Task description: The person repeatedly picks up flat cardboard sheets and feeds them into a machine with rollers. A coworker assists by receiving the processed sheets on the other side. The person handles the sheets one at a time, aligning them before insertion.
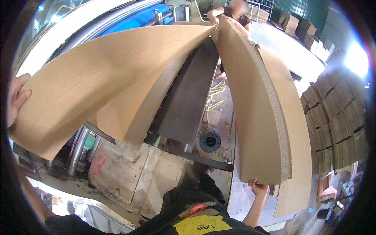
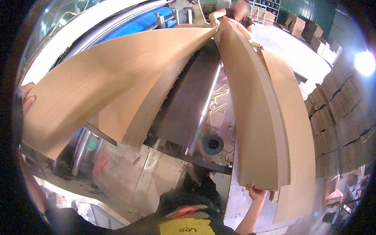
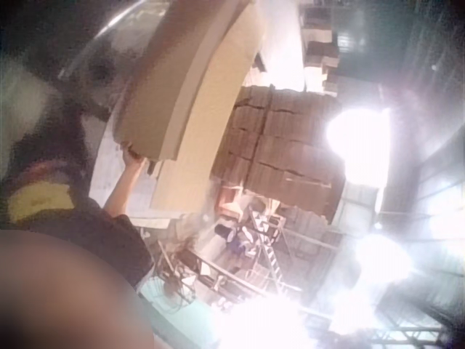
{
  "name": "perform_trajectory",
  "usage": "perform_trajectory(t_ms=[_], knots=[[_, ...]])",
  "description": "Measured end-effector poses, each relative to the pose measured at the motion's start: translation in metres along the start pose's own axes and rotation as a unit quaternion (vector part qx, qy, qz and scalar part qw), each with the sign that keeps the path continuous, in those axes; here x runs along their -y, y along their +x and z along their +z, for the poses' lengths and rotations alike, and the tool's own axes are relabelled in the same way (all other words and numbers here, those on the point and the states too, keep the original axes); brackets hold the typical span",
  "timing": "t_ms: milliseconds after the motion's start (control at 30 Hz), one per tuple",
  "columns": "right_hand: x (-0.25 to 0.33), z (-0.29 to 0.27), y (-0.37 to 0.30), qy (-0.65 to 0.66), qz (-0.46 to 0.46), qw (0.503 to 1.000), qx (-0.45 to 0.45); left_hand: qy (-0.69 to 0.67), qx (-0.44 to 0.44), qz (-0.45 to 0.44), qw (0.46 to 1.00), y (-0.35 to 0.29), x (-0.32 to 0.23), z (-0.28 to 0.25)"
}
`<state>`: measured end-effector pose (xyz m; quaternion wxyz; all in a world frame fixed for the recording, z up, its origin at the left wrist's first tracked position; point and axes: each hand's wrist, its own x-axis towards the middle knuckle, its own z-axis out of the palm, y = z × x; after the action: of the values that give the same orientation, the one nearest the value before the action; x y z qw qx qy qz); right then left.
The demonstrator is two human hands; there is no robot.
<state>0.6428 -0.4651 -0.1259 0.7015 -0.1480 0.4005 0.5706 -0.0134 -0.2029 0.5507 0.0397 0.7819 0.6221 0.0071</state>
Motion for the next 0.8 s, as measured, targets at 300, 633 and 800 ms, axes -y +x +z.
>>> perform_trajectory(t_ms=[300,633,800], knots=[[-0.003,-0.001,0.000,-0.029,-0.003,0.998,0.049,0.002,0.003,-0.010,1.000,0.002,0.012,-0.002],[-0.004,-0.002,0.000,-0.063,-0.004,0.995,0.077,0.015,0.015,-0.017,1.000,0.005,0.019,-0.003],[-0.005,0.000,-0.002,-0.029,-0.013,0.998,0.060,-0.053,0.025,-0.031,0.998,0.007,0.028,-0.003]])
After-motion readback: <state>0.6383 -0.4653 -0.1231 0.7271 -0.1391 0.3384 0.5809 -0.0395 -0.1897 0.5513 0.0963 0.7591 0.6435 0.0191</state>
